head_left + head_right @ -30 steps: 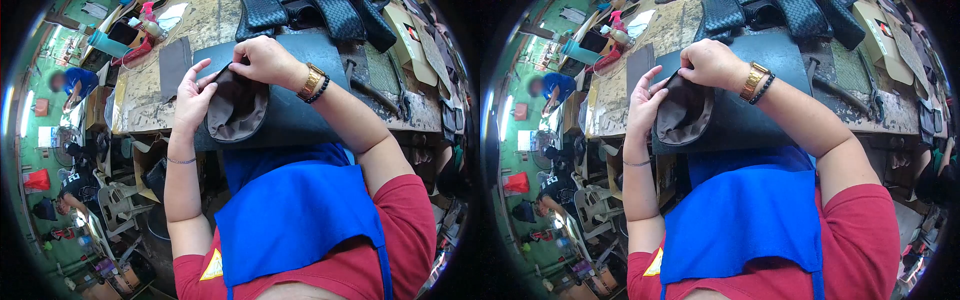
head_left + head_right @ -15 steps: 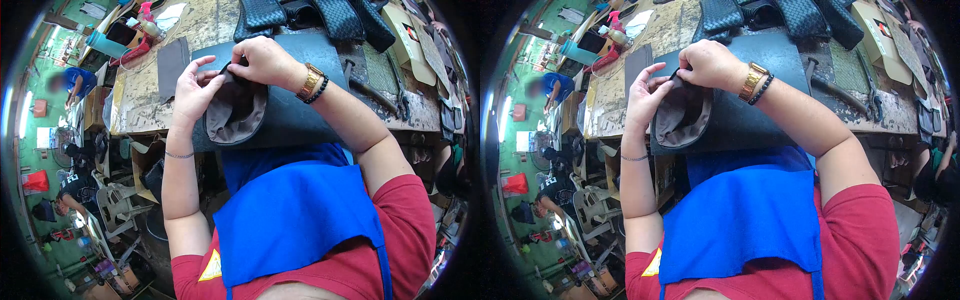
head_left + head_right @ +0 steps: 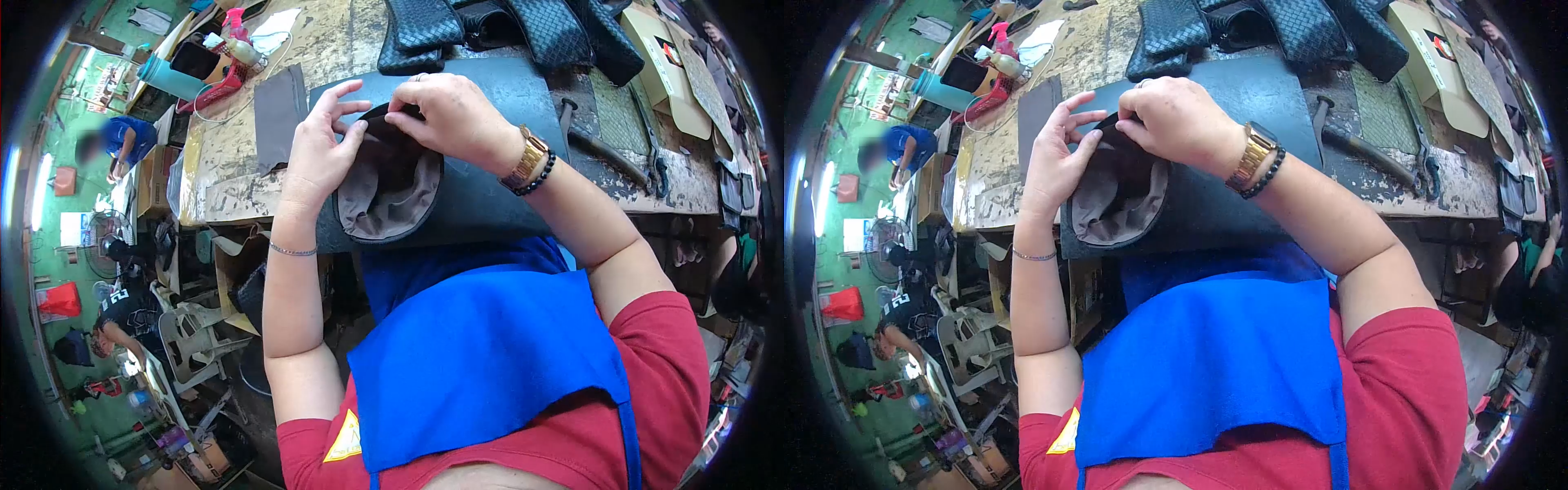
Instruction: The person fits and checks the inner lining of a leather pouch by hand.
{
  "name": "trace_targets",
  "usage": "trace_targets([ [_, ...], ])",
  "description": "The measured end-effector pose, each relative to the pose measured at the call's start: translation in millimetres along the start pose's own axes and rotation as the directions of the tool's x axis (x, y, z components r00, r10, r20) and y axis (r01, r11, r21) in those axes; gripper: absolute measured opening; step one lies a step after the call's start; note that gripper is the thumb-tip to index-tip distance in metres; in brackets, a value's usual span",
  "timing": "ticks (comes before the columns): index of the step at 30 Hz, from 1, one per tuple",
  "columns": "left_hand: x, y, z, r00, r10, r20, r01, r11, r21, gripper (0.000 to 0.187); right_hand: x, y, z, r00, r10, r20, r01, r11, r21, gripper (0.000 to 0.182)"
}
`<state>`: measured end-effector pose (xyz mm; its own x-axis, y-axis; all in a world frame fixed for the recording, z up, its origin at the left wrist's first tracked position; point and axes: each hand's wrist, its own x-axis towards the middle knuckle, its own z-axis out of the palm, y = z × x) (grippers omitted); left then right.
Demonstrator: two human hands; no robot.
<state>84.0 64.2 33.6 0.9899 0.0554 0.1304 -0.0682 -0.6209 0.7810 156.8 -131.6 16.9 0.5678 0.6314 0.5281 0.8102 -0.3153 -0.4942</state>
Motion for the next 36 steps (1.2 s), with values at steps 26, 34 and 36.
trace_targets([
  [26,-1,-2,-11,0.987,-0.090,-0.132,0.090,0.996,-0.003,0.035,33,15,9,0.978,0.068,0.195,-0.129,0.937,0.324,0.031],
  [34,3,-16,-13,0.987,-0.052,-0.152,0.031,0.990,-0.137,0.026,39,9,19,0.974,0.097,0.205,-0.168,0.916,0.364,0.033],
  [36,2,-17,-14,0.988,-0.051,-0.143,0.032,0.991,-0.132,0.026,38,12,22,0.972,0.125,0.198,-0.201,0.877,0.437,0.033],
])
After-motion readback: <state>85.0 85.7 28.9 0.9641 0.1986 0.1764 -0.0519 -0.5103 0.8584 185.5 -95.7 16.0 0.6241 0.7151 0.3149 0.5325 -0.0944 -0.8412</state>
